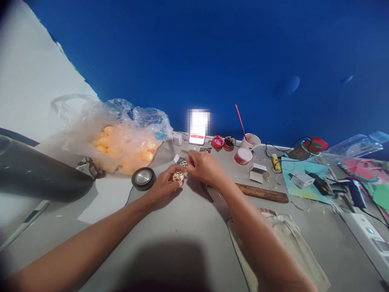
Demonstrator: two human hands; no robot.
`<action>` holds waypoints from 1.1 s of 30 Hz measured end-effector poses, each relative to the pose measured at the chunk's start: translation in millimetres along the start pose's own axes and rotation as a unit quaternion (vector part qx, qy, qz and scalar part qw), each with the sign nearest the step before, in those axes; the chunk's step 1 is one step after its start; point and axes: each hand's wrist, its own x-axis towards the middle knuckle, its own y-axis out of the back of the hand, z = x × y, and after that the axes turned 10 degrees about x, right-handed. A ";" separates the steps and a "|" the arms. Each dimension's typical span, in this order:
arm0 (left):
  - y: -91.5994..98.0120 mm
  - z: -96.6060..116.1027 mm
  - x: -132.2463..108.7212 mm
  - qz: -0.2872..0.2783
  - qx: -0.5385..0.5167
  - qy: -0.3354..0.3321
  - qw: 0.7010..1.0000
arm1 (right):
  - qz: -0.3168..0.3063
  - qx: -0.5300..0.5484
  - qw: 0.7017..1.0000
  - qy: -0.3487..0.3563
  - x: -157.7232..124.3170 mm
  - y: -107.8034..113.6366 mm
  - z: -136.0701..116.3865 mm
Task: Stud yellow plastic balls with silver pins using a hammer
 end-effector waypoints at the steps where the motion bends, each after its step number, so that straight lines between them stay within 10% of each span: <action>1: 0.0 -0.8 0.7 -0.009 -0.039 0.015 0.999 | 0.022 0.050 0.998 -0.001 -7.0 -0.3 0.7; 18: 6.9 -6.6 7.7 -0.043 -0.267 0.062 0.961 | 0.067 0.503 0.854 -0.120 -35.4 -24.4 25.5; 33: 4.1 -7.8 7.3 0.010 -0.219 0.042 0.975 | 0.029 0.476 0.872 -0.110 -38.1 -36.3 27.5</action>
